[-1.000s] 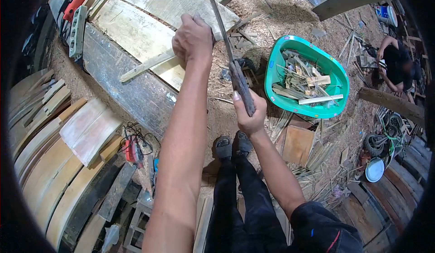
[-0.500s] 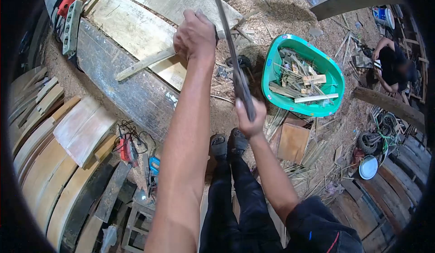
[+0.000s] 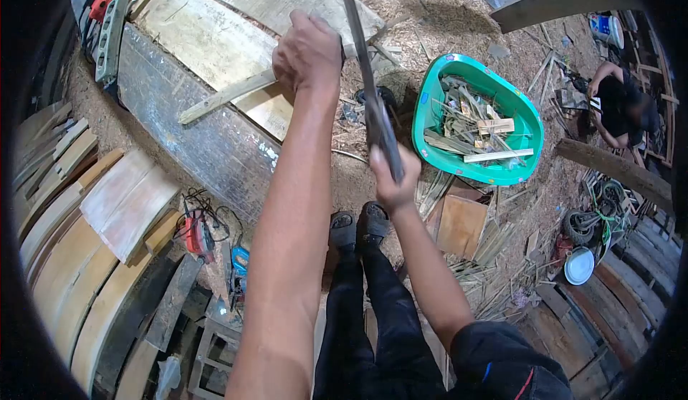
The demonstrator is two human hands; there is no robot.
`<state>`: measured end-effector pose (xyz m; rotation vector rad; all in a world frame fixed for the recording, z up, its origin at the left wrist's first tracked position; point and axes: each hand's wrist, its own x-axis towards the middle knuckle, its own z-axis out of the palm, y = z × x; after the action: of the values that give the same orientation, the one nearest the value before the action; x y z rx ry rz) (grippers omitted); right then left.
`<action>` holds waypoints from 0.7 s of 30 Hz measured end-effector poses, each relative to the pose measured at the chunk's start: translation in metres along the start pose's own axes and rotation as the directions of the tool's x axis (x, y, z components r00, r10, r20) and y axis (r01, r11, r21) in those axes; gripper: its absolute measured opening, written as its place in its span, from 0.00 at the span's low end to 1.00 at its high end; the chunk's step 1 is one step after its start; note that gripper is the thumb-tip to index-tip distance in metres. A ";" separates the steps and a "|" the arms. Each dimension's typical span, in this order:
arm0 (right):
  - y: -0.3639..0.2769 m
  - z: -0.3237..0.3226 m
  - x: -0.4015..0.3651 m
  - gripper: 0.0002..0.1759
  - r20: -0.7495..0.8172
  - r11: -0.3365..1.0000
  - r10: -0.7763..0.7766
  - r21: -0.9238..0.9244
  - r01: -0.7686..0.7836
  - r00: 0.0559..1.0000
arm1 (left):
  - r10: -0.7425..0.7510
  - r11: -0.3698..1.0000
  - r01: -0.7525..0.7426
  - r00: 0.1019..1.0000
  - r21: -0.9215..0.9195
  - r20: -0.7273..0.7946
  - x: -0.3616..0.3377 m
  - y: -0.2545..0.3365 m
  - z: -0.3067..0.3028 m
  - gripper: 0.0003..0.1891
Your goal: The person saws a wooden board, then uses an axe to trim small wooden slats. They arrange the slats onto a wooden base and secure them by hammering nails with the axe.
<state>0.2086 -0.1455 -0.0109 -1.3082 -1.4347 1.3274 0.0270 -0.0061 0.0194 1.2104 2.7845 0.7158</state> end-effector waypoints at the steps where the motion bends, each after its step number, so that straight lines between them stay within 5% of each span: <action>1: 0.002 0.010 0.013 0.09 -0.016 0.997 0.040 0.065 -0.039 0.999 | 0.000 1.000 0.000 1.000 0.007 -0.004 0.000 -0.002 -0.002 0.15; 5: 0.007 -0.015 -0.042 0.08 0.001 0.991 -0.100 -0.089 0.100 0.995 | 0.013 1.000 -0.012 1.000 -0.003 0.009 -0.003 0.001 0.000 0.14; 6: 0.001 -0.014 -0.045 0.08 -0.025 0.964 -0.234 -0.139 0.228 0.972 | 0.019 1.000 -0.018 1.000 0.001 -0.003 -0.002 0.001 -0.001 0.14; 11: 0.000 0.008 0.019 0.14 -0.013 0.997 -0.017 0.070 0.018 1.000 | 0.018 0.999 -0.017 1.000 0.029 -0.012 -0.003 0.001 -0.001 0.15; 15: 0.008 -0.017 -0.046 0.10 0.005 0.994 -0.091 -0.066 0.091 0.996 | 0.030 1.000 -0.030 1.000 0.001 0.000 -0.002 0.000 0.001 0.15; 17: 0.001 -0.018 -0.052 0.11 -0.052 1.000 -0.018 0.006 0.018 0.998 | 0.027 0.999 -0.028 0.999 -0.028 -0.021 0.002 -0.001 0.001 0.16; 19: -0.001 -0.012 -0.008 0.13 0.004 0.994 -0.100 -0.049 0.100 0.995 | 0.044 0.999 -0.045 0.999 -0.031 -0.028 -0.002 0.002 0.004 0.17; 21: -0.003 0.002 0.018 0.14 -0.009 0.997 0.030 0.068 -0.029 1.000 | 0.048 0.999 -0.048 0.998 0.007 -0.042 -0.003 0.000 0.003 0.18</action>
<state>0.2030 -0.1282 -0.0106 -1.2941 -1.3569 1.3755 0.0297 -0.0072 0.0159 1.2819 2.8021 0.7460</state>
